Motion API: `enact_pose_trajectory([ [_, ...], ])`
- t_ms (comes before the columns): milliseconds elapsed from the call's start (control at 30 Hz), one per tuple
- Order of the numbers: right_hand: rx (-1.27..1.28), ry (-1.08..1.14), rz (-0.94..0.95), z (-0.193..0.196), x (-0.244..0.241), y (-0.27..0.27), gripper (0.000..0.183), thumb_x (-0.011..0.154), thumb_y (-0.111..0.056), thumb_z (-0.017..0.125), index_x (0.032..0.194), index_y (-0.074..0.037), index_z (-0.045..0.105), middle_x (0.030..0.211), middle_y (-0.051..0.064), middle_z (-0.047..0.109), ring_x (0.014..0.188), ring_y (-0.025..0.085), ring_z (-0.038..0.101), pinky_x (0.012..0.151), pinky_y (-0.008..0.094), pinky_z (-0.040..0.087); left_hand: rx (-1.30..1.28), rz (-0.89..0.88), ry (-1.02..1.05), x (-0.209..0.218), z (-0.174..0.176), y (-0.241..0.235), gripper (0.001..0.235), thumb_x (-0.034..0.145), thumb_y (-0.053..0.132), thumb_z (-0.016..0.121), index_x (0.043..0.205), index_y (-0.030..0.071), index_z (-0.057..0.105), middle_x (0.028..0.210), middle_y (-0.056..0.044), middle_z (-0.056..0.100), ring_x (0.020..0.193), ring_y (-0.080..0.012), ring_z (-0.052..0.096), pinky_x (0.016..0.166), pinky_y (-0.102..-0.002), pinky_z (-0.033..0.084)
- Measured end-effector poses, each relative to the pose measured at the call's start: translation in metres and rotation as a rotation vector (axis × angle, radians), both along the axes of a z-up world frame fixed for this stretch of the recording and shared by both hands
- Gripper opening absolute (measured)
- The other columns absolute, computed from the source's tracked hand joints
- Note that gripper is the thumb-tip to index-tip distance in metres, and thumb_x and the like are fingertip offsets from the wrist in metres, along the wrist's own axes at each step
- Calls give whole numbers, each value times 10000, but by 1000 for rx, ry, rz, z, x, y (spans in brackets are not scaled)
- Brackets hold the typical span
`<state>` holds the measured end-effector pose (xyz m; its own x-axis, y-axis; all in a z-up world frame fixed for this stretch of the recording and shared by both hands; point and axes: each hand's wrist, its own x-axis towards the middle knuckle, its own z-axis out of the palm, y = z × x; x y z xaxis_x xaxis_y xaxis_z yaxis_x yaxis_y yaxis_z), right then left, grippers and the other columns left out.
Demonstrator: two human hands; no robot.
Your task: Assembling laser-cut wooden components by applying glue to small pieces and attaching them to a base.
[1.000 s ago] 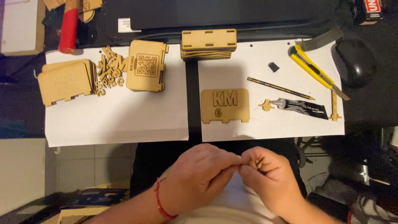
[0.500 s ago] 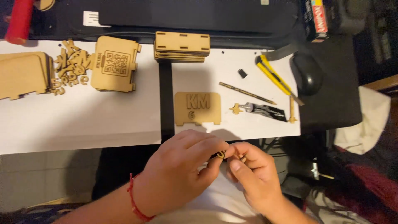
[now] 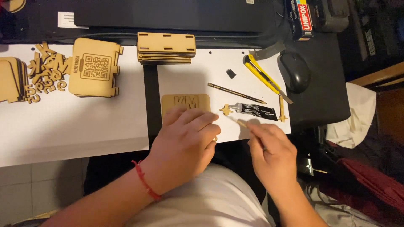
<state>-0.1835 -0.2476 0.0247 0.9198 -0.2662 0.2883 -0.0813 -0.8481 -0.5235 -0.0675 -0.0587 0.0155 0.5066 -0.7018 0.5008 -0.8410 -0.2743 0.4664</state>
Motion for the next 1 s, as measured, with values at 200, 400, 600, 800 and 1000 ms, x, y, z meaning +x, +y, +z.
enact_pose_trajectory([
  [200, -74, 27, -15, -5, 11, 2, 163, 940, -80, 630, 1062, -88, 737, 835, 17, 675, 741, 151, 620, 691, 261, 490, 26, 0, 5, 1, -6, -13, 61, 790, 90, 693, 814, 92, 638, 1133, -85, 681, 1043, -269, 602, 1097, -618, 298],
  [400, -191, -28, -21, -16, 11, -1, 134, 928, -80, 659, 1031, -94, 744, 902, 0, 744, 776, 141, 681, 684, 252, 523, -1, 18, 11, 1, -13, -17, 36, 789, 77, 691, 801, 87, 659, 1111, -91, 711, 1029, -272, 619, 1085, -630, 312],
  [600, -141, 1, -54, -22, 11, -1, 128, 921, -85, 659, 1010, -105, 748, 885, -19, 745, 758, 128, 679, 676, 250, 519, 27, 9, -18, 2, -12, -18, 61, 823, 103, 690, 828, 97, 630, 1157, -55, 654, 1029, -263, 613, 1102, -623, 298],
  [800, -107, -17, 7, -21, 10, -1, 138, 925, -47, 648, 1033, -58, 734, 944, 17, 751, 837, 155, 702, 721, 261, 544, 31, 8, -19, 1, -14, -20, 55, 808, 100, 698, 812, 86, 644, 1147, -85, 684, 1007, -264, 601, 1084, -628, 324],
  [1000, -43, 24, 53, -20, 7, -6, 166, 958, -73, 620, 1086, -48, 722, 960, 28, 748, 873, 158, 700, 799, 269, 547, 41, 34, -41, 0, -15, -21, 49, 806, 112, 700, 820, 98, 655, 1155, -85, 704, 1012, -266, 612, 1088, -629, 324],
])
